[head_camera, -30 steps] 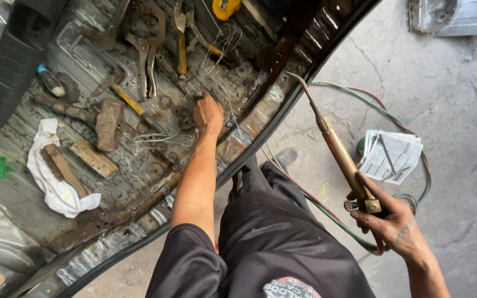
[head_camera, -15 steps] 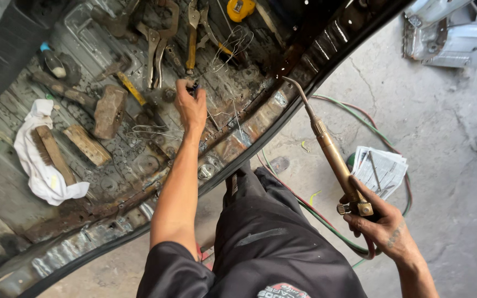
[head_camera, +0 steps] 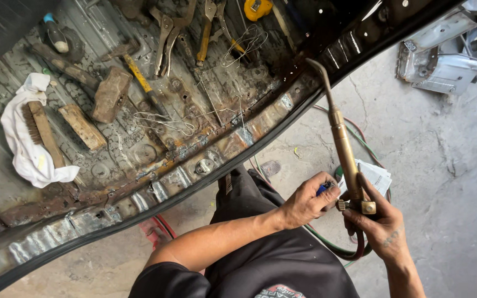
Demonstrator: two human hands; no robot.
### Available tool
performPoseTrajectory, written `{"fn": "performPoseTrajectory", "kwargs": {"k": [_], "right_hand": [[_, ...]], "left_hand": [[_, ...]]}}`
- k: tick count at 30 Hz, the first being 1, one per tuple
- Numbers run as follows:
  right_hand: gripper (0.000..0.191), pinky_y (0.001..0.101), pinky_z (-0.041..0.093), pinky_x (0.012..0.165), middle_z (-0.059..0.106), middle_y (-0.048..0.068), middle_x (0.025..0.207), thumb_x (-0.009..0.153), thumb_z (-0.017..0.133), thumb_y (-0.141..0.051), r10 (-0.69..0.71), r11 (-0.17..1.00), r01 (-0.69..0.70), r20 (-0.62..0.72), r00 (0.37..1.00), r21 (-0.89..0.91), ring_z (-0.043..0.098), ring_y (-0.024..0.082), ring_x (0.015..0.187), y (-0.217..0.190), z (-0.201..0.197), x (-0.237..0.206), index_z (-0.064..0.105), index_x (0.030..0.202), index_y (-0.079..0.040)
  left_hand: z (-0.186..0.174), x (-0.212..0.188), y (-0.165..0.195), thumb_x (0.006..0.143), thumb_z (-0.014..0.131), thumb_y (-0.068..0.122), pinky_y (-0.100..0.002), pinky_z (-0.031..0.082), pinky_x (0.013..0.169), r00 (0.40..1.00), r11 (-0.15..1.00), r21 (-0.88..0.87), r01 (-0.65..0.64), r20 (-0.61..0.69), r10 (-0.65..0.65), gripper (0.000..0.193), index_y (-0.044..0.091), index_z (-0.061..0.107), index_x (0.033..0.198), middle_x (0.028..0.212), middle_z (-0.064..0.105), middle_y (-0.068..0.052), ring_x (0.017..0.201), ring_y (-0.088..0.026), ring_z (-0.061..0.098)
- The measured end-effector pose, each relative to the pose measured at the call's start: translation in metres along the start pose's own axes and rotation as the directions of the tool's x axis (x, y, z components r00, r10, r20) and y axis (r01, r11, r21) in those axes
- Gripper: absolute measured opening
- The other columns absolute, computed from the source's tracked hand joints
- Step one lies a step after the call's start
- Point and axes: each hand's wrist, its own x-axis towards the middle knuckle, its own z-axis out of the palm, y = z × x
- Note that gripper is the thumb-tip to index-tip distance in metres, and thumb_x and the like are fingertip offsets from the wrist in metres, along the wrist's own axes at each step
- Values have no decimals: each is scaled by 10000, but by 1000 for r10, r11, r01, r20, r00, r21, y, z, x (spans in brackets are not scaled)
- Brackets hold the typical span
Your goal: The person prepares a thin wire by twisting it into a loop, then uses a blowtorch to heat and weld the wire onto the inner metal frame of a car door. The person repeatedly applies the torch flame to the wire and the door frame to fuse the material.
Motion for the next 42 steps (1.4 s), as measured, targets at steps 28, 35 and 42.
{"fn": "performPoseTrajectory", "kwargs": {"k": [28, 35, 42], "right_hand": [[805, 308, 522, 487, 692, 64, 925, 767, 720, 78, 28, 999, -28, 9, 1000, -24, 623, 131, 631, -22, 8, 1, 479, 1527, -38], [847, 333, 524, 453, 743, 150, 855, 690, 799, 66, 242, 969, -236, 117, 963, -67, 634, 179, 557, 3, -38, -26, 530, 1487, -35], [848, 334, 513, 441, 780, 140, 956, 663, 811, 52, 362, 932, -362, 137, 922, -24, 622, 172, 553, 13, -38, -32, 537, 1457, -62]], "left_hand": [[-20, 3, 18, 1070, 478, 494, -319, 454, 672, 944, 941, 272, -202, -202, 261, 405, 97, 556, 1044, 826, 517, 2, 768, -117, 494], [-154, 23, 46, 1027, 636, 406, -252, 414, 651, 852, 915, 229, -333, -343, 396, 298, 112, 637, 1081, 831, 569, 20, 757, -107, 512], [-167, 18, 66, 990, 708, 250, -312, 440, 620, 898, 856, -308, -415, -292, 330, 211, 85, 647, 1107, 815, 594, -36, 719, -153, 542]]}}
